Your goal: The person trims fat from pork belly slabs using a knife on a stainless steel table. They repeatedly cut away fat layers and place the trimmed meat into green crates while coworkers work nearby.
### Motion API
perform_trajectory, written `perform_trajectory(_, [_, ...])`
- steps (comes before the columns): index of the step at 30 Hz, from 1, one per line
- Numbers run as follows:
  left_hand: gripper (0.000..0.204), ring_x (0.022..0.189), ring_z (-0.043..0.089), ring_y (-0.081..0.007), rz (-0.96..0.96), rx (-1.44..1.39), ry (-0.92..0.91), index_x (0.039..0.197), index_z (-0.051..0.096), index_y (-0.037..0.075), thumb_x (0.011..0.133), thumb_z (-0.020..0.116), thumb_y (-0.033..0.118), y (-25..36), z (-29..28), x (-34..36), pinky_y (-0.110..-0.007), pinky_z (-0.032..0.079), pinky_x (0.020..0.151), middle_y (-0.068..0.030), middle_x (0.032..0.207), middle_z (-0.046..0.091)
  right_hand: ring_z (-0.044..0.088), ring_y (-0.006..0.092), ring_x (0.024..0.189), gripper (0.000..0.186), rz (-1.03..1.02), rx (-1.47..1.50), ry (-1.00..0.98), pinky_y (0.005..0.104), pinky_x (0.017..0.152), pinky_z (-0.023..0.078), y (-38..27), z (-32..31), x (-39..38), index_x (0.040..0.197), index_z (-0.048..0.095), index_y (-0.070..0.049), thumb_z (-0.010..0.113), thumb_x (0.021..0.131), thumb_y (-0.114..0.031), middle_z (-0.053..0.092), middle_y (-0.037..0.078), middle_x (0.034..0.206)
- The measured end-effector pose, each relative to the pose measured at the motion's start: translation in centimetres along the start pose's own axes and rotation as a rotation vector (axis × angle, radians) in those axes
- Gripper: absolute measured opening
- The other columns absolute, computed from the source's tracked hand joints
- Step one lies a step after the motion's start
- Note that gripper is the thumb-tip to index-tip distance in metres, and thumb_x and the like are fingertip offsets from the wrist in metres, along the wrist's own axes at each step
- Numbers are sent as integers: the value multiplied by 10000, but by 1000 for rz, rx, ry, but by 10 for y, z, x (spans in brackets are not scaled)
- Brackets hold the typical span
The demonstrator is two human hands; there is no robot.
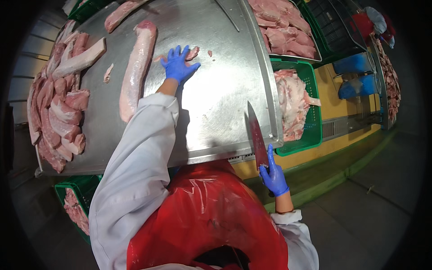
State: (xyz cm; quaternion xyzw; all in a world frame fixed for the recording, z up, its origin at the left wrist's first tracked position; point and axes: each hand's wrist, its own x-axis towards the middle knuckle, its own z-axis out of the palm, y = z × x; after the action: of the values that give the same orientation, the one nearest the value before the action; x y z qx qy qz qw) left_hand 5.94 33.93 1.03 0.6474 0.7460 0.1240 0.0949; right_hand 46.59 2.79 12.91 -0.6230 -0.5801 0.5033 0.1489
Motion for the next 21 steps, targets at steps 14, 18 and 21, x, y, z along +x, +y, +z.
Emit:
perform_trajectory(14, [406, 987, 689, -280, 611, -207, -213, 1140, 727, 362, 863, 537, 135, 20, 9, -144, -481, 543, 849, -71, 1004, 711, 516, 75, 549, 853, -24, 90, 73, 243, 471, 463, 36, -61, 43, 1635, 92, -248, 520, 944, 10, 575, 3, 708])
perform_trajectory(18, [473, 1047, 693, -232, 278, 119, -222, 1178, 737, 362, 852, 508, 107, -131, -84, -226, -380, 536, 903, -29, 1211, 717, 461, 67, 525, 806, -94, 121, -21, 219, 456, 401, 24, -47, 88, 1633, 116, -251, 571, 995, -62, 547, -12, 701])
perform_trajectory(21, [206, 828, 704, -342, -127, 128, -76, 961, 788, 193, 862, 619, 257, -246, -192, -296, -439, 570, 742, -126, 952, 738, 455, 59, 531, 793, -229, -14, -64, 224, 454, 380, 37, -47, 139, 1632, 137, -265, 574, 998, -77, 541, -11, 702])
